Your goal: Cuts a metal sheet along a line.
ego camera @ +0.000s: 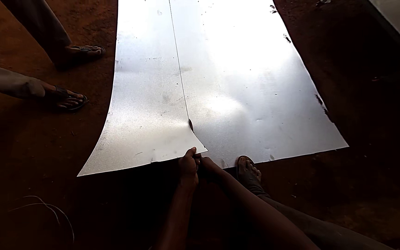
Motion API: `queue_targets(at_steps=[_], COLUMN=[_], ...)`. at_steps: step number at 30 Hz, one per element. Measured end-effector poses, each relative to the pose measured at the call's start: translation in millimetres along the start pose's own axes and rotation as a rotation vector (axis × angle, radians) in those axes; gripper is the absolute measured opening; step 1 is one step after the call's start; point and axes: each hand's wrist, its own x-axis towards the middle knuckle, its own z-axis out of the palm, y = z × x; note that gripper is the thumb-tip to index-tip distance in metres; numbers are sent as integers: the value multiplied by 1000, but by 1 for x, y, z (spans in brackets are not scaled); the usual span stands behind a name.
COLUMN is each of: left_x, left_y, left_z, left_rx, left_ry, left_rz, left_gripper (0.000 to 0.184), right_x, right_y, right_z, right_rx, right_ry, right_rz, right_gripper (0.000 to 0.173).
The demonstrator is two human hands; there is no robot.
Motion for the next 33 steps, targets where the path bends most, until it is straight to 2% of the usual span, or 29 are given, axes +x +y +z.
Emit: queue_targets(at_steps=[6,10,12,16,18,20,22,25,27,30,33], left_x=[-4,-11,-11,-6,-4,-4,-3,5,4,-1,-14], left_y=[12,27,33,51,60,67,64,58,53,49,52], left_z=[4,14,30,63,61,57,57,62,63,73,88], left_rx=[94,232,124,-352,-411,-370,-317,-289,-274,-172,-110], left_ry=[67,149,191,326,343,335,389,490,540,579,625], left_rz=[-53,-70,-35,-7,-15,-58,-115,-173,-191,-139,-84], left_gripper=[34,26,23,34,40,54,59,50,40,29,27], right_x=[21,24,26,23,23,21,15,11,16,19,9], right_y=[6,6,6,-1,-5,-14,-22,-30,-14,12,18], right_z=[-1,-1,-5,-11,-14,-14,-15,-18,-18,-17,-20], right_rx=[-296,-425,-516,-705,-731,-714,-680,-598,-448,-165,-107], right_ry=[245,245,231,157,136,123,108,83,84,101,114], right_rz=[99,99,97,99,127,158,192,215,173,56,8], right_gripper=[24,22,26,31,35,38,39,40,36,35,30])
